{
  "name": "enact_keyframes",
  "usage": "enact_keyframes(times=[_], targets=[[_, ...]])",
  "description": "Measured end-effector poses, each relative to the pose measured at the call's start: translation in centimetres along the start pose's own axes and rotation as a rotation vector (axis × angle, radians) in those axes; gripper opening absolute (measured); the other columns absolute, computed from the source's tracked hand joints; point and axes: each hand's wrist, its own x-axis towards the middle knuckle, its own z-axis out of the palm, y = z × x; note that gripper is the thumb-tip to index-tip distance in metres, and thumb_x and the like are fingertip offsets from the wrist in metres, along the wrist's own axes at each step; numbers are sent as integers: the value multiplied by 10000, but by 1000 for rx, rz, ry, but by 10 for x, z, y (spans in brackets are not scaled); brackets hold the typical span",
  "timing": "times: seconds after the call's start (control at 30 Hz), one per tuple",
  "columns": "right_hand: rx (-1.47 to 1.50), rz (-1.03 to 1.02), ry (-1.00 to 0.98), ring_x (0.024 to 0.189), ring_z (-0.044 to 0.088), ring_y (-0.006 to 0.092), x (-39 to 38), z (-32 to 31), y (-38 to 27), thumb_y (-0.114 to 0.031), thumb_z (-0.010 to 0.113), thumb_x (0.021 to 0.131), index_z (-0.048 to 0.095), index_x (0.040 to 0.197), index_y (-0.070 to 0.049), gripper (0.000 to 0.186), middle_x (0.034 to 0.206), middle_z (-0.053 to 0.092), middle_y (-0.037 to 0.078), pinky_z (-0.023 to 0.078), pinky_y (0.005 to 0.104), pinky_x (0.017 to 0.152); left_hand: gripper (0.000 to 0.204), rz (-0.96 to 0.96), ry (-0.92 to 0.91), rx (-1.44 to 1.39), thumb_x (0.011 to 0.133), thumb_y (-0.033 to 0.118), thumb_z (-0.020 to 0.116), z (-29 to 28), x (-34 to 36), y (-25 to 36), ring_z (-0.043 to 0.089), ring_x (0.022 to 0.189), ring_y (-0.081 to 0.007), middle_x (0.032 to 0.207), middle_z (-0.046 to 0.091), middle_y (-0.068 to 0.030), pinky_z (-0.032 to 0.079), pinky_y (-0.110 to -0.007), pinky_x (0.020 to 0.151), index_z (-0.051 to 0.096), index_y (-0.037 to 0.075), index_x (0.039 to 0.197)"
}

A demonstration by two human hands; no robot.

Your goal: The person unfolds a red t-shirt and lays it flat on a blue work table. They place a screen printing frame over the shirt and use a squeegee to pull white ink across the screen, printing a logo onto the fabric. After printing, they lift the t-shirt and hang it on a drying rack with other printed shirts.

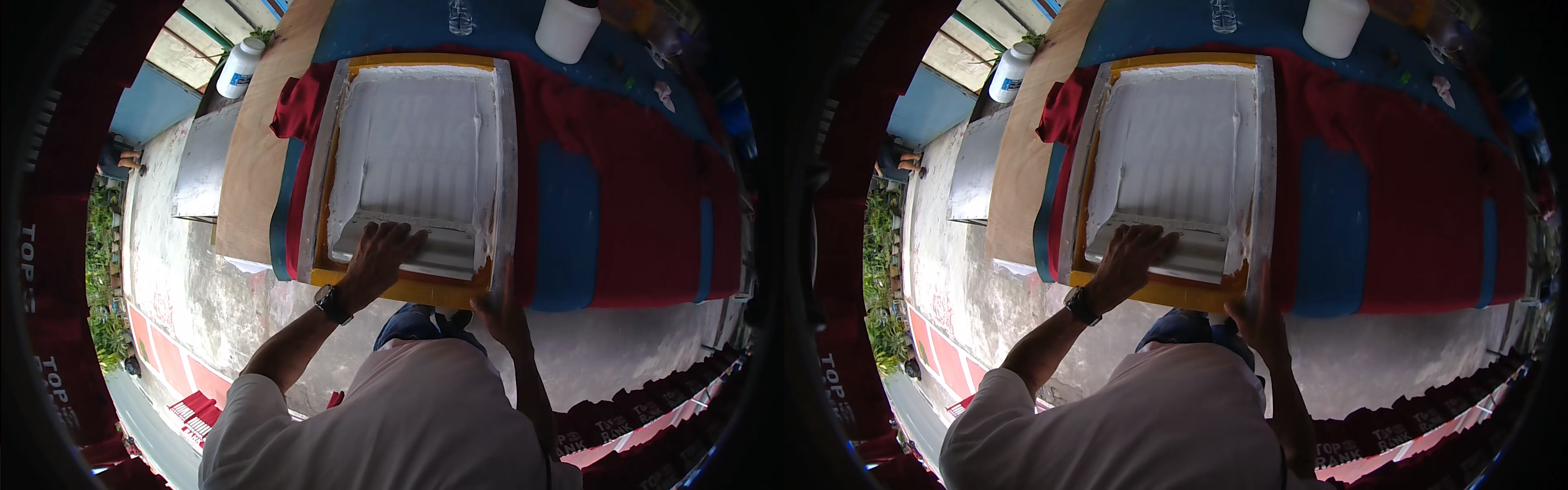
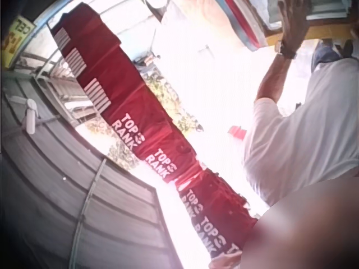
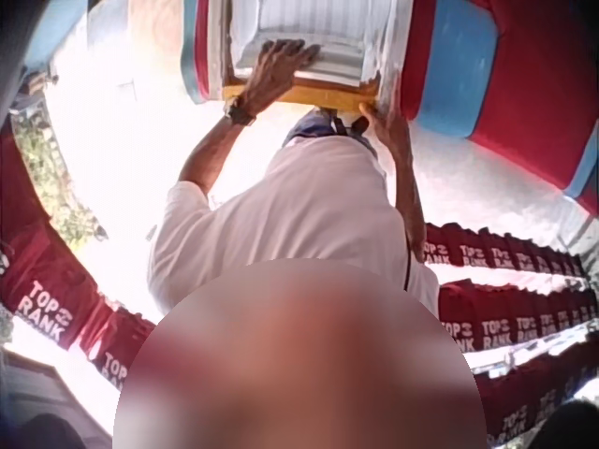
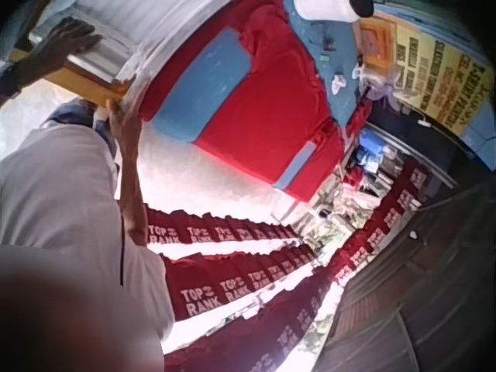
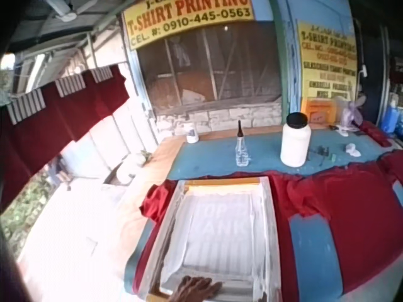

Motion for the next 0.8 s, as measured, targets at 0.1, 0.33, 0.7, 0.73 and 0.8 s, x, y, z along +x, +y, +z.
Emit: enact_keyframes(times=[0.1, 0.33, 0.7, 0.73, 0.8], targets=[[-102, -67, 25, 1556, 385, 455, -12, 2, 4, -259, 802, 962, 34, 1731, -86, 1101, 1713, 302, 295, 366, 514, 1257, 532, -28, -2, 11, 902, -60, 631, -5, -17, 16, 620, 1218, -268, 1298, 665, -97, 462, -465, 1026, 687, 135, 1394], [-180, -218, 110, 1542, 408, 457, -25, 4, 20, -335, 805, 955, 85, 1731, -89, 1086, 1716, 312, 283, 379, 482, 1254, 655, -31, -18, -159, 791, -144, 562, -55, 10, 8, 729, 1164, -332, 1286, 769, -126, 605, -472, 950, 735, 135, 1358], [-115, -53, 22, 1541, 407, 447, -22, -3, 10, -277, 827, 940, 62, 1730, -84, 1117, 1709, 312, 293, 377, 481, 1255, 548, -71, 27, -123, 858, -78, 633, -25, -48, 75, 686, 1209, -356, 1280, 726, -172, 508, -494, 1066, 711, 103, 1369], [-104, -62, 17, 1554, 389, 442, -17, -4, 7, -251, 828, 938, 55, 1730, -79, 1120, 1715, 302, 292, 365, 479, 1264, 537, -83, 25, -102, 859, -77, 626, -18, -47, 73, 686, 1186, -357, 1262, 721, -168, 512, -493, 1047, 711, 102, 1358], [-80, -87, 19, 1564, 377, 438, -6, -6, 1, -205, 830, 933, 48, 1728, -73, 1123, 1715, 300, 294, 356, 481, 1269, 528, -103, 92, -84, 862, -73, 620, -7, -41, 69, 675, 1182, -353, 1258, 706, -159, 503, -493, 1044, 706, 106, 1351]])
